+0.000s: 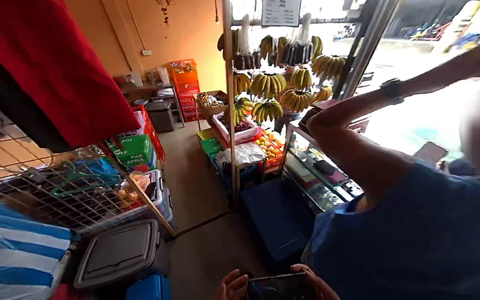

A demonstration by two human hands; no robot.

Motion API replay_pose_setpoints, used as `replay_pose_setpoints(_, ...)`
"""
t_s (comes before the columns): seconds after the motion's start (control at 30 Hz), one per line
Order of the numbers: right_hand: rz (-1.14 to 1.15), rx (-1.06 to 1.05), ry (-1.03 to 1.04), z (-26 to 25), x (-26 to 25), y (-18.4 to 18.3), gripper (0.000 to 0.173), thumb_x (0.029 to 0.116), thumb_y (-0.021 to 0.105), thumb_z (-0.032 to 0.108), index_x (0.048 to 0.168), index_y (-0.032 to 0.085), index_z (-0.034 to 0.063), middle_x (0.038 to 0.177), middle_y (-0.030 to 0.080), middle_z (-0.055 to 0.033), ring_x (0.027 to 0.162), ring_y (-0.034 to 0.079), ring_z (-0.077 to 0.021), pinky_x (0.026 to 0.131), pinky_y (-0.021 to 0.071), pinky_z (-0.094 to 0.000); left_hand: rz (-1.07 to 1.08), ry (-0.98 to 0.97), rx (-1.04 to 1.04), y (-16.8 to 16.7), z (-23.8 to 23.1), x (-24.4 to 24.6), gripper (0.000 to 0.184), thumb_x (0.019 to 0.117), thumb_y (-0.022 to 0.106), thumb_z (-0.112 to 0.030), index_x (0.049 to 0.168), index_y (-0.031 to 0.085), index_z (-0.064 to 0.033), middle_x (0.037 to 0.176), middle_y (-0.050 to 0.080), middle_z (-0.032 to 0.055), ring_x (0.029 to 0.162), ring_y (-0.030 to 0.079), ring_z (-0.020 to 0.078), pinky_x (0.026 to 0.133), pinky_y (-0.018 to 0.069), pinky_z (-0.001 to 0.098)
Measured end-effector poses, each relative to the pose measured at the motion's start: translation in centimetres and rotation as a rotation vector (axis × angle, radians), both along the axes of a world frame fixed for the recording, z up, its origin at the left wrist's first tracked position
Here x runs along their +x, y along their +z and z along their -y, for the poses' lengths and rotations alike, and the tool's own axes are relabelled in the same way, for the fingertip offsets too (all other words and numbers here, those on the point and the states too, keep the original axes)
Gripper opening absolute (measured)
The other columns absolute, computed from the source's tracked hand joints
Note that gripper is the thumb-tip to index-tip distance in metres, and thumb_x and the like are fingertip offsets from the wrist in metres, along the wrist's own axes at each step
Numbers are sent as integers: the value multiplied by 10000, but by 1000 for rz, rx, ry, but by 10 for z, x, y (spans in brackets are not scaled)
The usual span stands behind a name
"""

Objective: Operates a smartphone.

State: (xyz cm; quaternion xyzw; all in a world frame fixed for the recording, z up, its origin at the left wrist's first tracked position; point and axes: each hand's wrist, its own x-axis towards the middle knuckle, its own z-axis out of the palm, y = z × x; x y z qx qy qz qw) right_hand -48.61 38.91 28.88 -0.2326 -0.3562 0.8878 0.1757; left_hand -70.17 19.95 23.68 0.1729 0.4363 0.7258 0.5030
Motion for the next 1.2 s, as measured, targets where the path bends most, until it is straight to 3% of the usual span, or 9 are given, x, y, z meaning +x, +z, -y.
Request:
replay_pose_setpoints(0.1,-87,-3,92,-33,-54,-6,355,1035,484,441,1284,585,208,1138,712,-124,926,713,-249,680,608,-401,12,-85,114,10,-26,-28,789,992,420,-665,1527,404,-87,1381,626,132,1242,622,269,987,542,479)
replay_pose_setpoints(0.2,-174,0,163,-70,-113,-8,385,1009,542,473,1290,591,216,1145,704,-126,916,710,-243,673,610,-393,87,-121,182,31,-63,-69,808,952,477,-708,1553,403,-172,1433,572,167,1229,619,370,891,577,592)
replay_pose_setpoints(0.33,-292,0,199,-107,-186,17,395,985,582,514,1309,611,289,1136,708,-83,860,711,-199,635,611,-363,123,-68,283,73,-111,-129,625,967,608,-531,1526,438,-309,1503,524,171,1253,605,433,835,607,589)
replay_pose_setpoints(0.43,-258,1,151,-133,-221,34,400,983,584,510,1312,596,282,1115,709,-78,813,713,-196,584,607,-352,-144,-38,303,82,-142,-169,726,932,696,-349,1563,335,-336,1558,471,125,1355,532,364,998,546,518)
replay_pose_setpoints(0.57,-261,-17,64,-166,-264,47,418,1012,537,483,1342,545,227,1163,692,-136,873,726,-250,584,613,-365,-768,28,157,100,-183,-219,1095,832,845,-326,1618,114,-108,1592,398,162,1402,489,328,1103,511,488)
replay_pose_setpoints(0.63,-278,-21,45,-178,-285,47,406,1032,502,462,1344,529,205,1172,679,-158,867,720,-257,578,606,-355,-928,25,76,101,-198,-245,1201,777,893,-254,1618,52,-88,1597,406,147,1404,499,277,1134,492,441)
replay_pose_setpoints(0.7,-275,-37,31,-187,-313,47,401,1041,488,457,1339,532,193,1173,680,-167,858,725,-257,571,608,-349,-981,21,81,96,-212,-280,1226,733,929,-189,1617,85,-98,1576,433,143,1396,510,263,1148,485,431)
replay_pose_setpoints(0.87,-291,-13,-25,-197,-404,56,399,1035,512,438,1350,525,194,1197,664,-170,919,718,-270,606,615,-367,-1016,26,231,87,-242,-390,1105,726,937,-296,1576,256,-118,1523,497,139,1373,532,270,1140,489,428)
replay_pose_setpoints(1.2,-286,71,-34,-183,-600,101,387,1040,490,428,1362,485,213,1236,644,-154,954,708,-274,637,614,-376,-1039,94,330,115,-246,-591,1059,704,938,-394,1537,325,-166,1475,542,98,1349,549,244,1130,488,418)
